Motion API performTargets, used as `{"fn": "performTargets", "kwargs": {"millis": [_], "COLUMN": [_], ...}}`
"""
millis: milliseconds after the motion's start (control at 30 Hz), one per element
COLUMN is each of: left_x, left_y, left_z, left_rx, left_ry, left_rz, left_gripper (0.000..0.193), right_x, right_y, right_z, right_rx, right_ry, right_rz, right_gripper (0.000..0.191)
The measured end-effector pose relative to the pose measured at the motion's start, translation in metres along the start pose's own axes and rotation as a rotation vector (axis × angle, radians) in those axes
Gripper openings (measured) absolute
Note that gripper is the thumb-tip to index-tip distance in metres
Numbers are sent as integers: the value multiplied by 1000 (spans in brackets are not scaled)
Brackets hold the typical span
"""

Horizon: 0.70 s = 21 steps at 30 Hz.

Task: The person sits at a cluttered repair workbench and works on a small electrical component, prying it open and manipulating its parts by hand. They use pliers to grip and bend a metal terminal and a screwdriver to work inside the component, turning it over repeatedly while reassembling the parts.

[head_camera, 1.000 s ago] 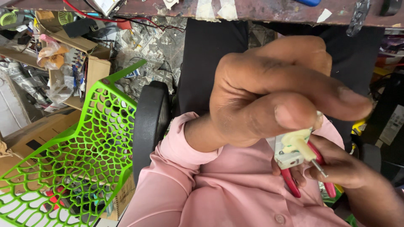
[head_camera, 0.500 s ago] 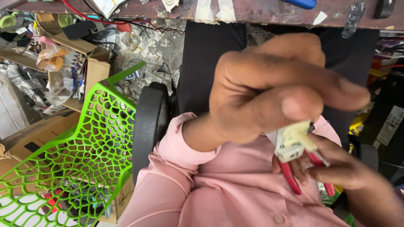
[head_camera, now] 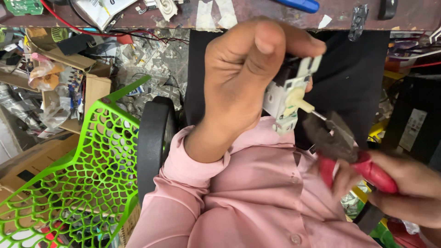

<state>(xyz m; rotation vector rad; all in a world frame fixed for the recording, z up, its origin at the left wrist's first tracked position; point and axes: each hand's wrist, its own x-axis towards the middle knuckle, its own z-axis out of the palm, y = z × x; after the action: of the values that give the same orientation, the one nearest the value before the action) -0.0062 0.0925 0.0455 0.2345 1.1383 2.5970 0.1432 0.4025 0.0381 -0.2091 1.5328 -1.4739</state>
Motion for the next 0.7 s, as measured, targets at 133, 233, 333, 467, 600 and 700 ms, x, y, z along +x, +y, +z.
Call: {"fn": "performTargets", "kwargs": {"millis": [133,233,333,467,600,700], "left_x": [4,4,3,2,7,9], "left_y": [6,9,11,8,6,4], "left_z": [-5,-2,3,13,15,16], "left_rx": [304,410,475,518,590,652], "left_ry": [-106,-163,-145,-91,-158,-192], "left_rz": [66,81,64,18,92,133], "left_gripper": [41,39,33,21,13,9], "right_x": [24,29,20,21,26,26], "right_y": [-17,-31,-44,-44,-42,-42], "right_z": [5,3,-5,-5,-6,-7], "right_rx": [517,710,563,563,474,477], "right_ry": [-323,-460,-438,-430,-464,-464], "right_rz": [294,298,46,276,333,309], "right_gripper": [55,64,88,91,93,92]}}
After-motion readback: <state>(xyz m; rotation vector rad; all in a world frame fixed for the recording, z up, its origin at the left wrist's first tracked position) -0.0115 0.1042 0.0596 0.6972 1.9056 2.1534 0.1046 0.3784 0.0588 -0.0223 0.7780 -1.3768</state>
